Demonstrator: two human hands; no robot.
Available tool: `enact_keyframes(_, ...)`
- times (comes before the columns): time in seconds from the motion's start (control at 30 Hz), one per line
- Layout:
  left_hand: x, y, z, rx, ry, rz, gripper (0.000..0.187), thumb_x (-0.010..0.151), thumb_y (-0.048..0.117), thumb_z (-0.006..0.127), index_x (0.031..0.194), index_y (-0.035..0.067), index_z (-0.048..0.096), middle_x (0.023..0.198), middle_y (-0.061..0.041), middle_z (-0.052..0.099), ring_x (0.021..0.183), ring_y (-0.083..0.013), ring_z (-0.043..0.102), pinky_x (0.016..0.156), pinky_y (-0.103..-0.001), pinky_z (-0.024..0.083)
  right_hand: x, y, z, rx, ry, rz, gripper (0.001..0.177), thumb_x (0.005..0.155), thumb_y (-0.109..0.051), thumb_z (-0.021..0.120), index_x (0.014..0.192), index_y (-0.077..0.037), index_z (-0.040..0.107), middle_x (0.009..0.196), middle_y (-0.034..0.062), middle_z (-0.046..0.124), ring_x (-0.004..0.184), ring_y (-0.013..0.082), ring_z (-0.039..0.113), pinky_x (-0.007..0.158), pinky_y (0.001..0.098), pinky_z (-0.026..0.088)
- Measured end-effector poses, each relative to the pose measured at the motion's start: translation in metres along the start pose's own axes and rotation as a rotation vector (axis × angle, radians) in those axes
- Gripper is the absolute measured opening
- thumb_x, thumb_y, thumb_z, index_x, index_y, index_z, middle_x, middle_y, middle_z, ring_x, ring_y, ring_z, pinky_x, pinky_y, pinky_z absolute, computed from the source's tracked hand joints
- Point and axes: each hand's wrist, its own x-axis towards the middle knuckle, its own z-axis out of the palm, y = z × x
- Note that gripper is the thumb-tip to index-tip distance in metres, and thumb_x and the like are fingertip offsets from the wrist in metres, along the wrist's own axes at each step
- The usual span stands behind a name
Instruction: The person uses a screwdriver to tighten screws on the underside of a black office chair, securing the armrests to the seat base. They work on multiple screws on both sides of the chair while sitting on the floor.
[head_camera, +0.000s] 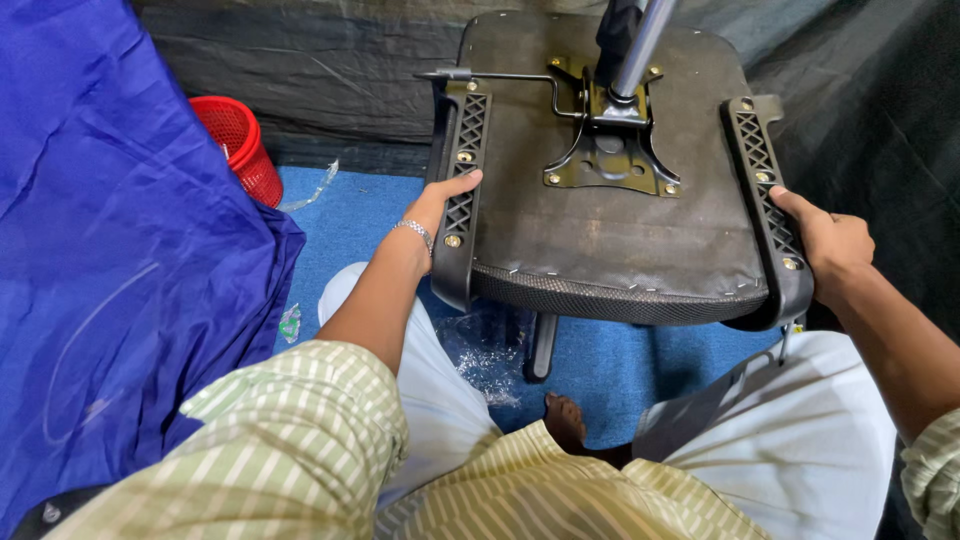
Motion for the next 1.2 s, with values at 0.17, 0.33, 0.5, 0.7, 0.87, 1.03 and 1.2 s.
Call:
enact_keyframes(0.17,-0.001,0.002,-0.001,0.091,0.111,0.025,0.065,0.074,0.041,0.082,0.122,-0.001,0.067,0.109,-0.018,0.077,0.089,-0.0285,0.076,0.079,-0.041,0.062,0.004,0.007,0.001,0.220,-0.217,0.029,0.067,0.097,-0.047,0.077,0.121,0.014,0.062,0.113,0.0178,0.072,0.091,0.0238,0.071,0.080,0.0374,0.059)
enact_keyframes(0.33,-0.004,0.013,0.011,0.555,0.473,0.140,0.073,0.074,0.050,0.085,0.122,-0.002,0.068,0.120,-0.019,0.071,0.108,-0.0318,0.071,0.092,-0.045,0.057,0.010,0.018,0.007,0.383,-0.528,0.166,0.056,0.099,-0.058,0.060,0.129,-0.011,0.065,0.116,0.0077,0.072,0.095,0.0216,0.069,0.089,0.0415,0.055)
enact_keyframes(0.5,-0.009,0.009,0.045,1.123,0.822,0.479,0.067,0.087,0.044,0.076,0.133,0.001,0.054,0.137,-0.021,0.053,0.132,-0.0412,0.050,0.103,-0.056,0.046,-0.006,0.021,0.011,0.387,-0.594,0.209,0.058,0.099,-0.061,0.051,0.130,-0.015,0.065,0.123,0.0090,0.071,0.104,0.0250,0.067,0.098,0.0453,0.050)
enact_keyframes(0.7,-0.023,-0.035,0.092,1.506,0.487,1.039,0.075,0.083,0.046,0.074,0.138,0.001,0.050,0.149,-0.026,0.040,0.144,-0.0450,0.030,0.113,-0.070,0.022,-0.037,0.018,0.018,0.429,-0.601,0.196,0.061,0.097,-0.062,0.050,0.132,-0.014,0.064,0.127,0.0084,0.070,0.111,0.0244,0.067,0.101,0.0460,0.050)
enact_keyframes(0.87,-0.030,-0.071,0.101,1.635,0.215,1.025,0.064,0.095,0.055,0.054,0.150,0.023,0.048,0.161,-0.014,0.032,0.152,-0.0368,0.023,0.117,-0.074,0.009,-0.058,0.018,0.022,0.398,-0.546,0.180,0.063,0.097,-0.064,0.048,0.132,-0.014,0.064,0.128,0.0070,0.071,0.112,0.0235,0.067,0.102,0.0456,0.050)
enact_keyframes(1.03,-0.023,-0.065,0.090,1.629,0.167,0.975,0.061,0.096,0.056,0.049,0.150,0.028,0.047,0.163,-0.008,0.032,0.152,-0.0326,0.022,0.118,-0.070,0.008,-0.060,0.027,0.027,0.454,-0.590,0.106,0.061,0.096,-0.064,0.048,0.129,-0.016,0.065,0.124,0.0057,0.072,0.107,0.0209,0.070,0.093,0.0415,0.055)
enact_keyframes(1.2,-0.023,-0.075,0.093,1.611,0.215,0.915,0.060,0.099,0.052,0.049,0.153,0.025,0.046,0.166,-0.008,0.030,0.155,-0.0320,0.021,0.123,-0.066,0.008,-0.050,0.063,0.020,0.417,-0.487,0.077,0.062,0.104,-0.073,0.042,0.110,-0.016,0.065,0.088,0.0031,0.061,0.062,0.0182,0.047,0.048,0.0325,0.030)
